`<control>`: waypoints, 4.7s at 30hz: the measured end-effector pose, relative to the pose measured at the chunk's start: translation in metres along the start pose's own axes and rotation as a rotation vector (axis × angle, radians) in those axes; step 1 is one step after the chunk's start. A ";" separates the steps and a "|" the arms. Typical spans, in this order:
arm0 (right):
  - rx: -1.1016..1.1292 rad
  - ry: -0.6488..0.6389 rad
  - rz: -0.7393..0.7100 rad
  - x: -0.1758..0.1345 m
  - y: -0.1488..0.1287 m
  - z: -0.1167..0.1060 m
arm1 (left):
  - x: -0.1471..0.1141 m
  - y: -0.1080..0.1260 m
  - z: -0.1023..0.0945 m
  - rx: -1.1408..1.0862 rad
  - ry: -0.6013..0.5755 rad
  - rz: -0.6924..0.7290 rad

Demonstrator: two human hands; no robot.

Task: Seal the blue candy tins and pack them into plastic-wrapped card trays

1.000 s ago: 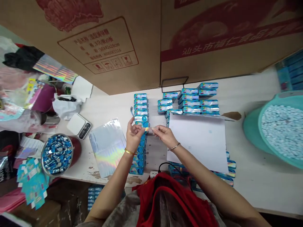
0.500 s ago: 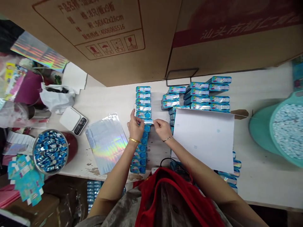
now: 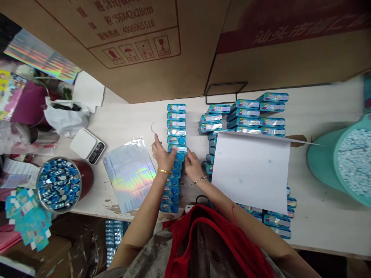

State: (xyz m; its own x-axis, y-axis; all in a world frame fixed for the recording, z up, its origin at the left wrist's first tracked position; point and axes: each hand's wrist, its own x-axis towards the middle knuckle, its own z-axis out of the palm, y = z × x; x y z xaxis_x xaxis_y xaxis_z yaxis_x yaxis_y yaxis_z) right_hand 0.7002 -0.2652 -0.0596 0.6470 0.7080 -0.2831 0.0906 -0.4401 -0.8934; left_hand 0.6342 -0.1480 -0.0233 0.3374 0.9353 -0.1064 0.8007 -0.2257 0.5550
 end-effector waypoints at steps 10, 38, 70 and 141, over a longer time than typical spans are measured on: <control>0.291 0.073 0.136 0.031 -0.029 -0.043 | -0.012 0.037 -0.045 -0.319 0.069 0.240; 0.126 0.060 0.149 0.067 -0.023 -0.028 | 0.032 0.023 -0.006 0.010 -0.136 0.066; -0.575 0.111 -0.206 -0.022 -0.001 -0.228 | 0.027 0.196 0.082 0.228 -0.650 0.848; 0.247 -0.168 0.162 -0.042 -0.043 -0.061 | -0.077 0.001 -0.035 -0.588 -0.150 -0.047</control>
State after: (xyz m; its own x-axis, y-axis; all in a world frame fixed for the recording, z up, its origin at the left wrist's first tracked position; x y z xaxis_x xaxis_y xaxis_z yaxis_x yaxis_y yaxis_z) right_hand 0.7153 -0.3098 0.0120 0.5027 0.7298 -0.4633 -0.2024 -0.4217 -0.8839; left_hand 0.5920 -0.2109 0.0145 0.4092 0.8821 -0.2332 0.4232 0.0429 0.9050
